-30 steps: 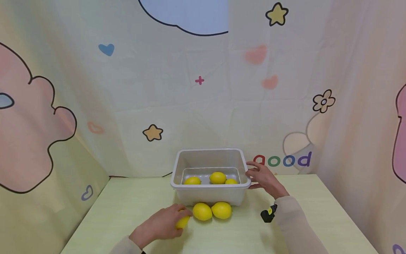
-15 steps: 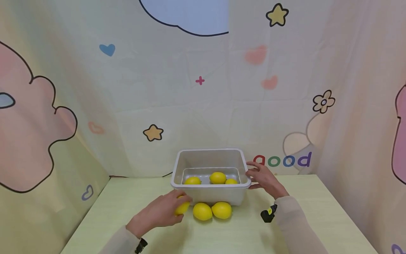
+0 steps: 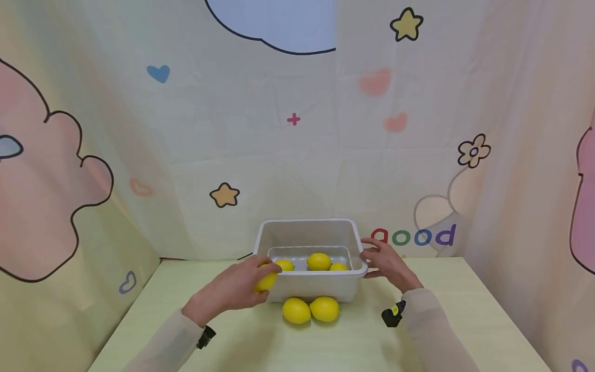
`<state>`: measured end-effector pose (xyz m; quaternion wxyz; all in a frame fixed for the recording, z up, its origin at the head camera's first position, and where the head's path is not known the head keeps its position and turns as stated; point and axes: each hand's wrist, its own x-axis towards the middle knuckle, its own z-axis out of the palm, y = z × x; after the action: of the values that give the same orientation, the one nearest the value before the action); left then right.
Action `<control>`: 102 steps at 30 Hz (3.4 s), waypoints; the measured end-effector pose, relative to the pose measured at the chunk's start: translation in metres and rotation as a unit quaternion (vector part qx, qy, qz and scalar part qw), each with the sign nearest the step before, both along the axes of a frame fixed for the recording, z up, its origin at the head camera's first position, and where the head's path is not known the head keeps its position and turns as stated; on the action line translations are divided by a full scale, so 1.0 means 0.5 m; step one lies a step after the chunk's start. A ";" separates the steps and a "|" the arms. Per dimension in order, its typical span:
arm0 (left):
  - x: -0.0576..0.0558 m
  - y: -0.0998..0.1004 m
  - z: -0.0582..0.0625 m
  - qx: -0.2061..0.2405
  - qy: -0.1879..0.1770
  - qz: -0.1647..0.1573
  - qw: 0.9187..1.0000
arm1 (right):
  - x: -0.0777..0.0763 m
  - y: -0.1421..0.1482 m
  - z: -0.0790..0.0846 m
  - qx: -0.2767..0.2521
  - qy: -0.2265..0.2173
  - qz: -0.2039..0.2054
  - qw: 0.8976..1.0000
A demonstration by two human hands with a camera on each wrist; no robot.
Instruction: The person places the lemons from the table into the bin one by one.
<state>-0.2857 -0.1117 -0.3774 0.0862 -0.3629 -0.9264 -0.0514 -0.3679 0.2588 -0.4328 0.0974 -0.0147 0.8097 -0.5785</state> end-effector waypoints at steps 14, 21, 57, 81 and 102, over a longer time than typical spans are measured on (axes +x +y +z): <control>-0.032 0.020 0.052 -0.001 -0.011 0.015 1.000 | 0.001 0.004 0.001 -0.001 0.002 0.002 1.000; -0.049 0.030 0.067 -0.005 -0.016 0.028 0.999 | -0.002 0.001 -0.001 -0.001 0.001 0.001 1.000; -0.175 0.083 0.121 0.019 -0.099 0.065 0.993 | -0.005 0.004 -0.004 -0.002 -0.002 0.003 1.000; -0.243 0.096 0.081 0.023 -0.214 0.148 0.965 | -0.003 0.005 -0.005 0.002 -0.006 -0.003 1.000; -0.254 0.137 0.073 0.019 -0.243 0.191 0.951 | -0.001 0.003 -0.002 -0.002 -0.006 -0.004 1.000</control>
<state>-0.4128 -0.0432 -0.3409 -0.1270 -0.1536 -0.9702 -0.1381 -0.3686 0.2604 -0.4337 0.0994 -0.0083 0.8080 -0.5807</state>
